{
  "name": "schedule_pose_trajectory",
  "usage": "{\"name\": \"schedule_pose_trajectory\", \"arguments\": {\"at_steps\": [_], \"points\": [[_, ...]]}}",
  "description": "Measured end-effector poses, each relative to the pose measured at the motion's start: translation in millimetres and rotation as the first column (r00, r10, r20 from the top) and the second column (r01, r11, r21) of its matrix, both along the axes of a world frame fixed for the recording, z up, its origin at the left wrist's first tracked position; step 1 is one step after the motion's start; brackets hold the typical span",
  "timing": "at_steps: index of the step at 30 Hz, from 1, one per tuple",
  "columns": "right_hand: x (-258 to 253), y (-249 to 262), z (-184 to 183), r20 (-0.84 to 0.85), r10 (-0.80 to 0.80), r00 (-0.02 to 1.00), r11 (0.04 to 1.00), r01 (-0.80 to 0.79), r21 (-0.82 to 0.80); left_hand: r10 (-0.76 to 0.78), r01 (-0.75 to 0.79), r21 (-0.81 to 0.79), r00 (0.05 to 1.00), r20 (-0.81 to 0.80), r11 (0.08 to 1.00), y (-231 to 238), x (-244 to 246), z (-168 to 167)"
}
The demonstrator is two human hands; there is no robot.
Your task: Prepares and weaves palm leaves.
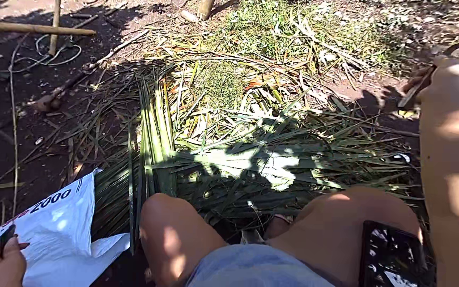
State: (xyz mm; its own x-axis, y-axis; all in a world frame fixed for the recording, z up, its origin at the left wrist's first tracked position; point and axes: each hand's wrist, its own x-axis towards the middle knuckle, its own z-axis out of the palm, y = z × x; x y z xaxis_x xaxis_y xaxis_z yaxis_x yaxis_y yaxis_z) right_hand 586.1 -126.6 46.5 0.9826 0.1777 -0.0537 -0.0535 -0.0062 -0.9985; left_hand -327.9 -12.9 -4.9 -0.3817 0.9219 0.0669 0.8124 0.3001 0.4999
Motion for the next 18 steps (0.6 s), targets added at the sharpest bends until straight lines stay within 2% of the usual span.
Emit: {"name": "schedule_pose_trajectory", "arguments": {"at_steps": [2, 3, 6, 9, 11, 13, 15, 18], "points": [[-41, 26, 0, 0.158, 0.216, 0.964, 0.975, -0.221, 0.019, -0.047, 0.047, 0.013, 0.998, -0.051, 0.999, 7, 83, 17], [-64, 41, 3, 0.200, 0.367, 0.908, 0.924, -0.381, 0.032, -0.085, 0.083, -0.022, 0.992, -0.090, 0.996, 10, 119, 25], [-192, 83, 38, 0.085, 0.645, 0.759, 0.759, -0.650, 0.037, -0.243, 0.239, -0.045, 0.956, -0.167, 0.970, 18, 203, 27], [-303, 93, 32, -0.047, 0.877, 0.479, 0.481, -0.869, 0.114, -0.405, 0.420, 0.035, 0.892, -0.199, 0.907, 14, 266, 22], [-351, 94, 11, -0.139, 0.964, 0.229, 0.247, -0.959, 0.135, -0.491, 0.535, 0.195, 0.840, -0.231, 0.822, 7, 293, 13], [-383, 92, -11, -0.185, 0.982, 0.044, 0.076, -0.982, 0.171, -0.546, 0.609, 0.298, 0.792, -0.274, 0.735, 1, 312, 6], [-400, 93, -27, -0.207, 0.977, -0.054, -0.010, -0.978, 0.208, -0.558, 0.656, 0.348, 0.754, -0.346, 0.670, -2, 324, 1], [-405, 94, -37, -0.243, 0.968, -0.059, 0.000, -0.972, 0.236, -0.551, 0.681, 0.385, 0.731, -0.402, 0.623, -5, 329, -8]]}}
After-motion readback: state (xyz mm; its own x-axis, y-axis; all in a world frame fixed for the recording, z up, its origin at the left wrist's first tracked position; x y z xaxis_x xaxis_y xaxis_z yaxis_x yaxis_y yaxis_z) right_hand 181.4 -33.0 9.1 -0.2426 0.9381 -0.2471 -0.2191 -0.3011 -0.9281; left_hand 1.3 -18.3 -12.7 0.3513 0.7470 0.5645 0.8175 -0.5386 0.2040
